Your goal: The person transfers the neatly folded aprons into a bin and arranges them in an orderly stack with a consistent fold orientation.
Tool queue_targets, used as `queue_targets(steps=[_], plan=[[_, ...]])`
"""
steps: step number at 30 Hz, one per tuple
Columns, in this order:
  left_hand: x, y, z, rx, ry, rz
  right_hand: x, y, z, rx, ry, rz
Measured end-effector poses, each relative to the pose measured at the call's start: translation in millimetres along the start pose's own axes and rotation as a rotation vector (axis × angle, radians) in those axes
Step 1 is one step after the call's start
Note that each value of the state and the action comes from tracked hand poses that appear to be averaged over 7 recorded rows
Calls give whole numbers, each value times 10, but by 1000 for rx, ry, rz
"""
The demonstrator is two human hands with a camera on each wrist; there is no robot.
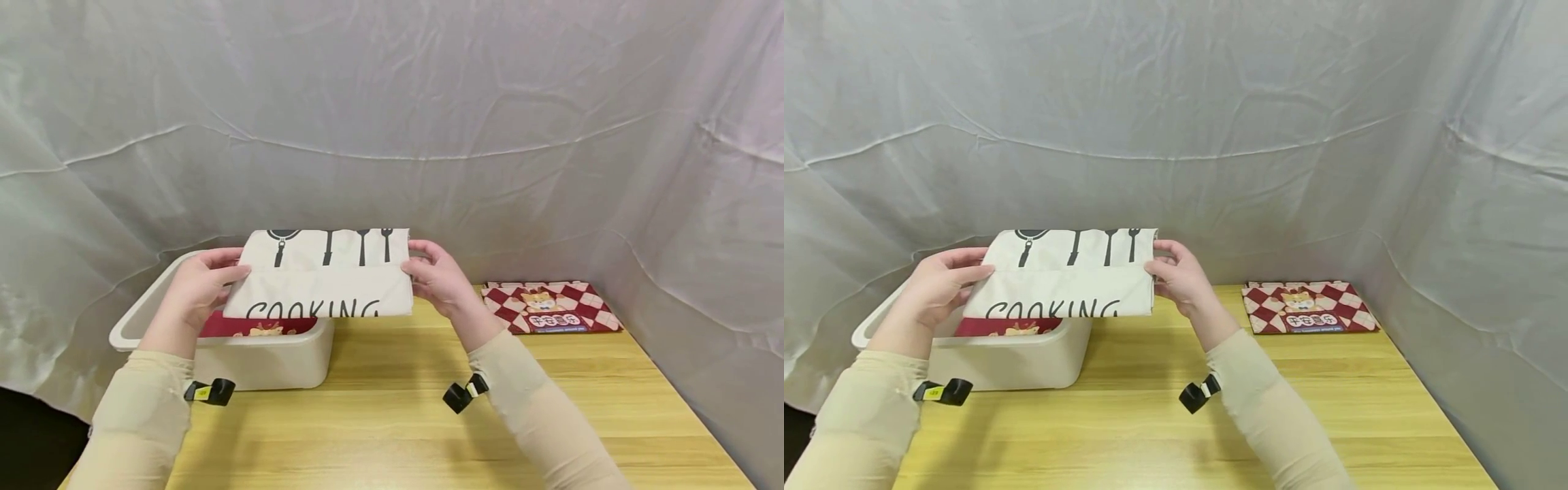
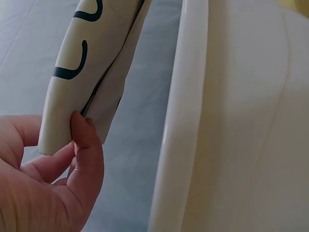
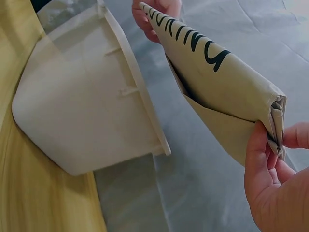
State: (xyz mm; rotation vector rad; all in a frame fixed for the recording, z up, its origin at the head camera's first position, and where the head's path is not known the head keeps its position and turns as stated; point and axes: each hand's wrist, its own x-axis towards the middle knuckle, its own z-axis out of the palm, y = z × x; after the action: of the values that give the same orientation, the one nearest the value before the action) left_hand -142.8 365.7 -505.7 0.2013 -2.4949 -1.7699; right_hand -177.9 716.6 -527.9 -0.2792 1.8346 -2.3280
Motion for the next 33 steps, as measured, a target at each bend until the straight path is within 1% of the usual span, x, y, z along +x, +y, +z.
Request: queue_targets(steps=[3,9,14,17,20,22,29,33], plan=[[7,-33,-71,16,2,-7,10,18,95,-2,8,6],[33,-103,-226,100,24,19,53,81,279,11,11,16],[63,-171,-371,132,8,29,105,136,439,35,7,23],[80,-205,-444,155,12,28,127,170,522,29,6,34],[97,-224,-505,175,32,16,140,197,595,20,4,45],[110,-234,-546,170,39,10,147,210,640,14,5,46],[149,-298,-694,98,65,-15,200,264,776,-6,-2,61],[164,-319,-753,103,78,-22,238,275,854,-19,-3,73]])
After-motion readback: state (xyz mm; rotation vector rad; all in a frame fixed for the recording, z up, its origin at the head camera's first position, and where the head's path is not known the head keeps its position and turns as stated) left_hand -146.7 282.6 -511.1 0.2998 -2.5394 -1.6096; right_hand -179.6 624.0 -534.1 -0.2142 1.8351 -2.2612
